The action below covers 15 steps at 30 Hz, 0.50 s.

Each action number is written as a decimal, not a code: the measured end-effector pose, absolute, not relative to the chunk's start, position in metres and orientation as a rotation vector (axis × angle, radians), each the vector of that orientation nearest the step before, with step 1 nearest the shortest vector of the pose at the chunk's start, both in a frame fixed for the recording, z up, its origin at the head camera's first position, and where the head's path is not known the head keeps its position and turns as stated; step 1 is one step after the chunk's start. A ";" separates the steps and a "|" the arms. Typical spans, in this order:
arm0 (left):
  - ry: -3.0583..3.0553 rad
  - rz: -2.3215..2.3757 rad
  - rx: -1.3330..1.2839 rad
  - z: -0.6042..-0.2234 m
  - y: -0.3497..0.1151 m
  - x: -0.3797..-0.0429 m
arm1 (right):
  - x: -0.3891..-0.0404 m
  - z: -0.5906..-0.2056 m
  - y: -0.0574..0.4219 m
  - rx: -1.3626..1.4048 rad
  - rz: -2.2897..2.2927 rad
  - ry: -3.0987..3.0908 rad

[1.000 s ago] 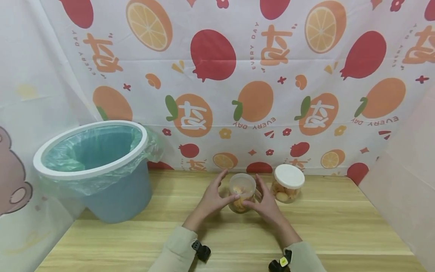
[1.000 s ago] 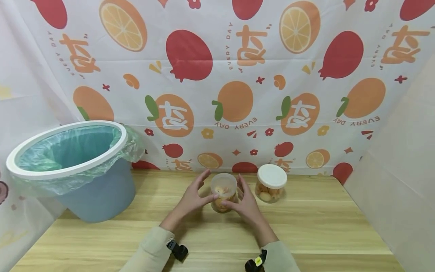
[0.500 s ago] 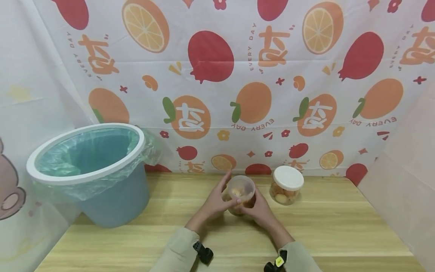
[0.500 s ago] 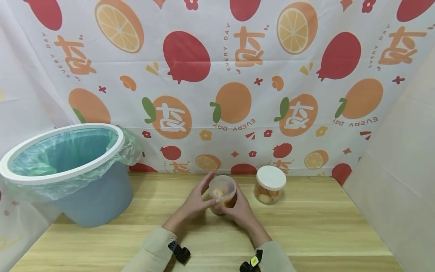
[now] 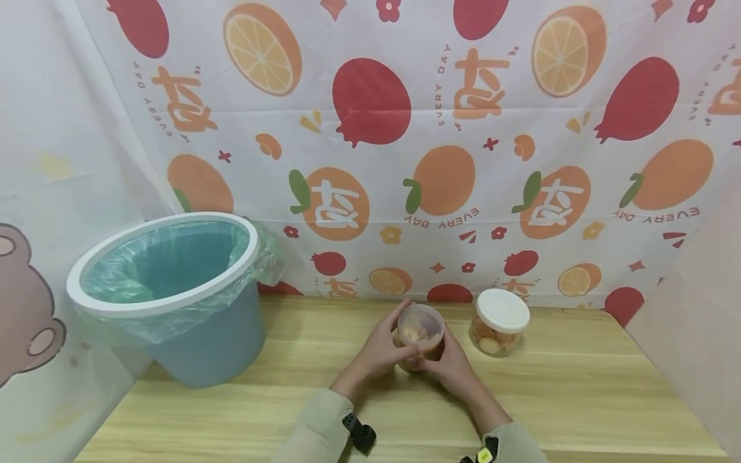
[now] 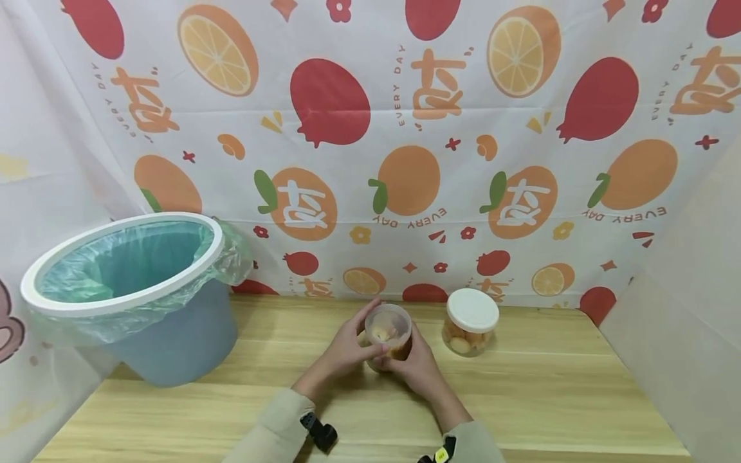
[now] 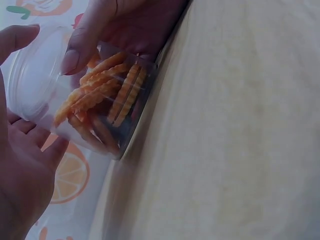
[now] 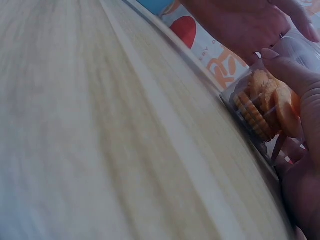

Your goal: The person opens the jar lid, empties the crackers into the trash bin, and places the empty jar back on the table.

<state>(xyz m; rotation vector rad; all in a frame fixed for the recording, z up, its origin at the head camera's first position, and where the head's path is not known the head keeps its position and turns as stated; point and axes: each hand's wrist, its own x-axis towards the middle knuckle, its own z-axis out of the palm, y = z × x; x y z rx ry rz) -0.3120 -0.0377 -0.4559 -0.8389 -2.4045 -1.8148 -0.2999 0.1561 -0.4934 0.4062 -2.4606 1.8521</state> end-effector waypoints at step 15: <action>-2.440 -1.786 -0.759 -0.455 -0.038 -0.308 | -0.301 -0.498 0.156 0.459 1.893 -2.433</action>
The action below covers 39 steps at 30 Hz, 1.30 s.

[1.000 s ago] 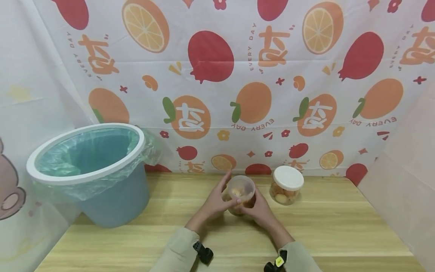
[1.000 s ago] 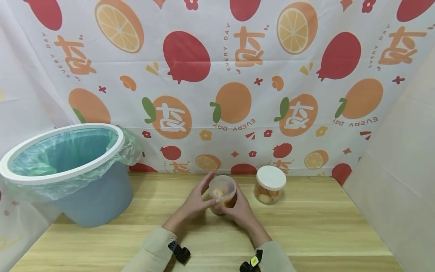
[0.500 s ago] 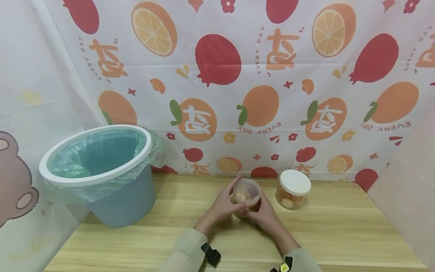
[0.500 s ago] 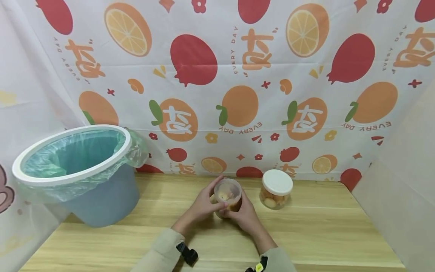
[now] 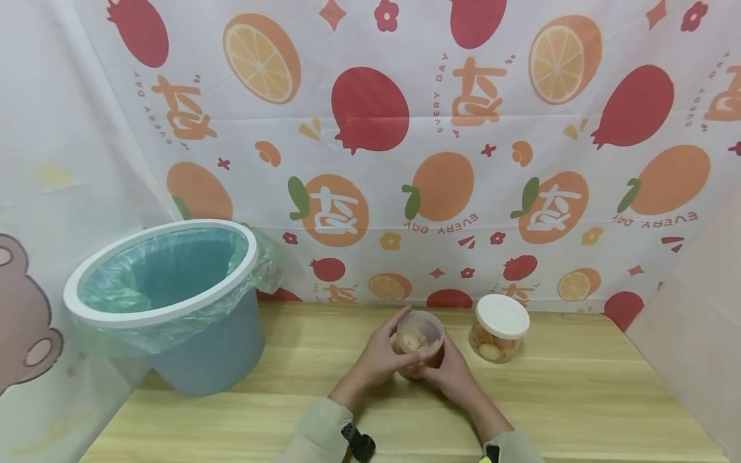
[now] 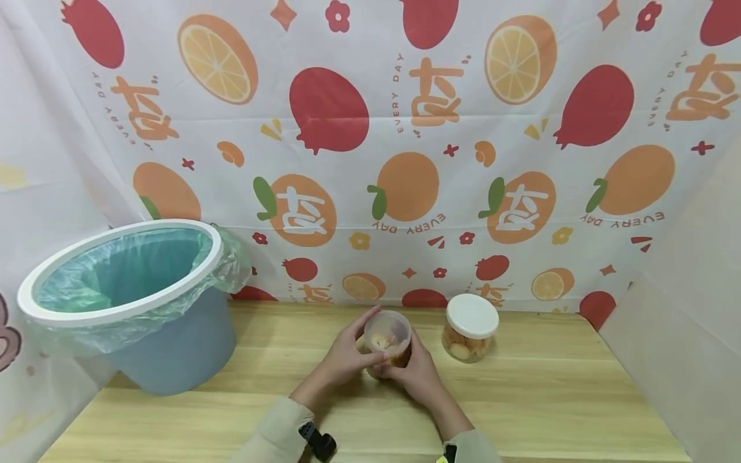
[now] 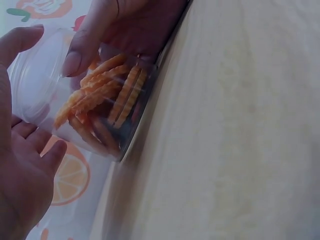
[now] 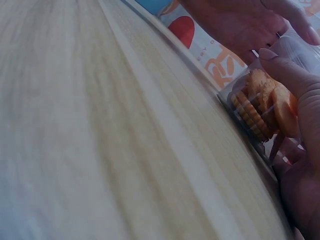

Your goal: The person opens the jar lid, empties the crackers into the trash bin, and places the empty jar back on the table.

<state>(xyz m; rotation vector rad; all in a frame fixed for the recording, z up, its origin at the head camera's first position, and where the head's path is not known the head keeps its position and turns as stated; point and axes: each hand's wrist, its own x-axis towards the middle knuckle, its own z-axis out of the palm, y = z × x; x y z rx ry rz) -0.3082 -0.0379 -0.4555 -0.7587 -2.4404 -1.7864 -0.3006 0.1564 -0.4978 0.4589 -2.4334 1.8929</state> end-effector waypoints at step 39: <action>-2.434 -1.599 -0.548 -0.450 -0.027 -0.294 | -0.294 -0.501 0.150 0.368 1.767 -2.456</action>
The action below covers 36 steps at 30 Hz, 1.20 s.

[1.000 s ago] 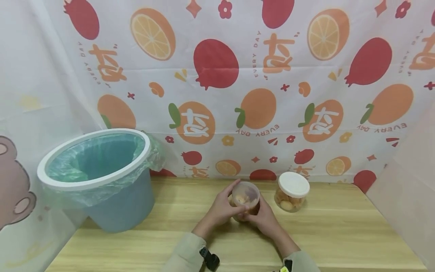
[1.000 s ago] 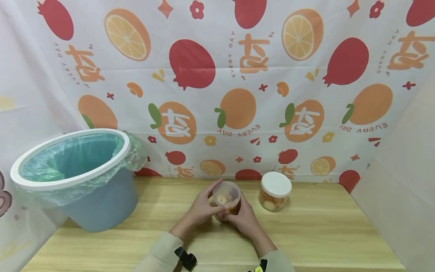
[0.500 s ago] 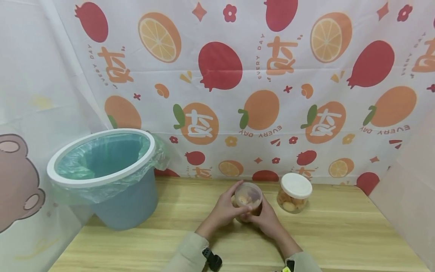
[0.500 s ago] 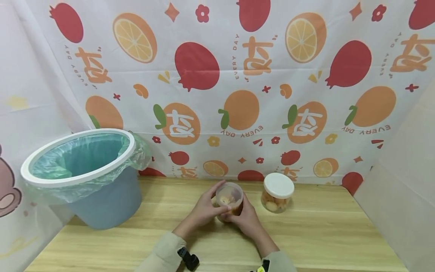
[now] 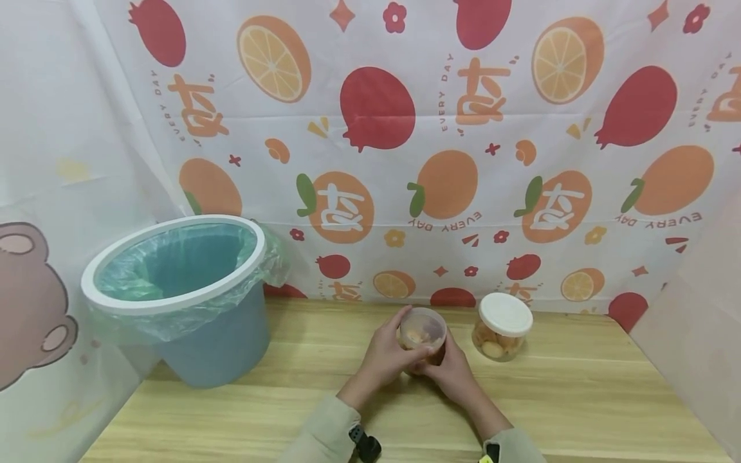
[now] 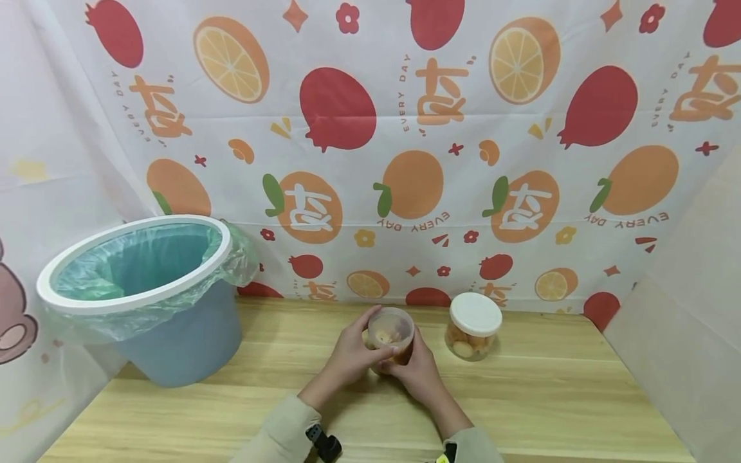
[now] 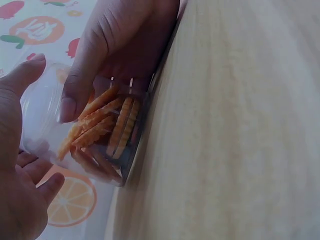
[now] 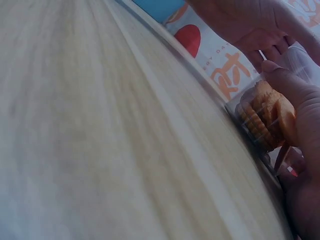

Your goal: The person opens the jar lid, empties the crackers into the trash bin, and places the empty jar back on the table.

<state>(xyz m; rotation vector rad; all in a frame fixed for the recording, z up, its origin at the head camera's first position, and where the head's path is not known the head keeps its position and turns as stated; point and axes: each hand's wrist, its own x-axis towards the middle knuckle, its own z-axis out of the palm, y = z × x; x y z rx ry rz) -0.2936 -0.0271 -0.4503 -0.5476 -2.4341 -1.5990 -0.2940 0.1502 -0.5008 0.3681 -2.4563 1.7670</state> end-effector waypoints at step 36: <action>-2.323 -2.058 -0.930 -0.445 -0.035 -0.325 | -0.292 -0.500 0.149 0.347 1.796 -2.463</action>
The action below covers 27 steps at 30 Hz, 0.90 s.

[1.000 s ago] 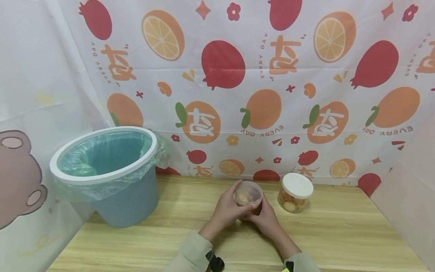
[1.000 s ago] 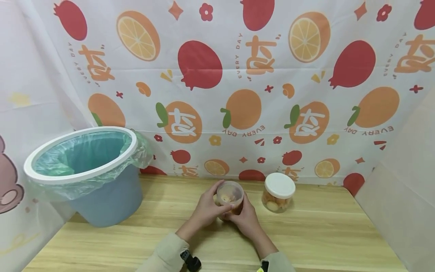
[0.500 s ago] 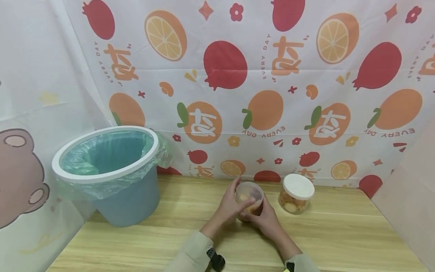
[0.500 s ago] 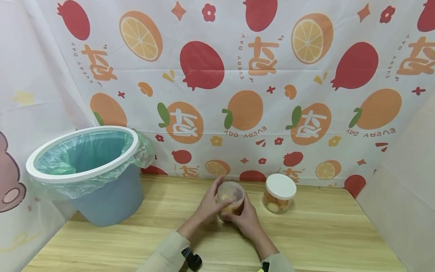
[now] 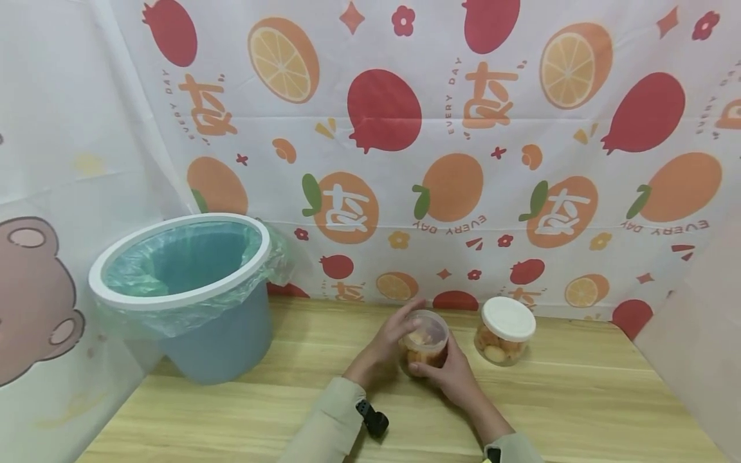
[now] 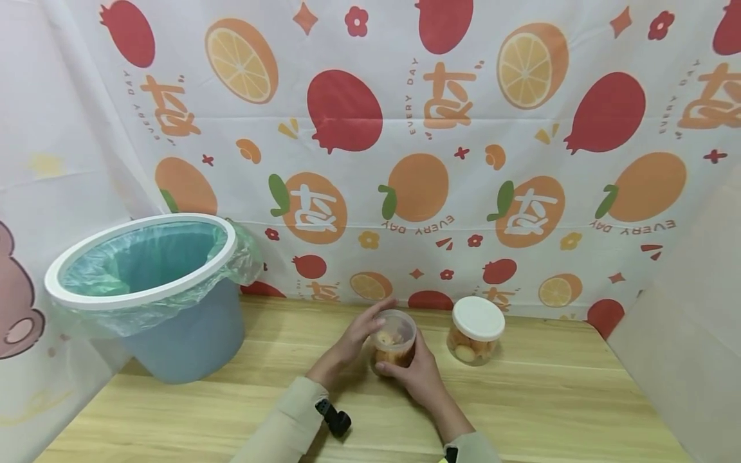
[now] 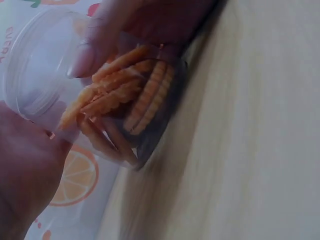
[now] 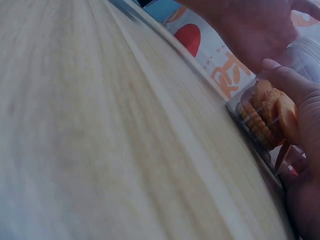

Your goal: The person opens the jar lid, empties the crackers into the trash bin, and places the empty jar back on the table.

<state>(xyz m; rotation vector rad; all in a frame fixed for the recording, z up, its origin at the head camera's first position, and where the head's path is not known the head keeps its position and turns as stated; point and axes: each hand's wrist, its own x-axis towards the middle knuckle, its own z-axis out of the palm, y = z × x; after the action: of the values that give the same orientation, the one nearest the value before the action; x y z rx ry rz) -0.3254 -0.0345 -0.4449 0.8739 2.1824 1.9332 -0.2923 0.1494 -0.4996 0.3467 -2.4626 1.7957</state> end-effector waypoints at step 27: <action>2.404 1.596 0.975 -0.433 -0.064 -0.318 | -0.293 -0.500 0.149 0.404 1.765 -2.473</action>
<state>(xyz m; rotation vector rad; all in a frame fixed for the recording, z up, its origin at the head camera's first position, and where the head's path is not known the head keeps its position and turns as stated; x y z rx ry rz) -0.3181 -0.0637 -0.4335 0.9745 2.4045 1.5958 -0.2932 0.1492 -0.4997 0.4039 -2.4726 1.7646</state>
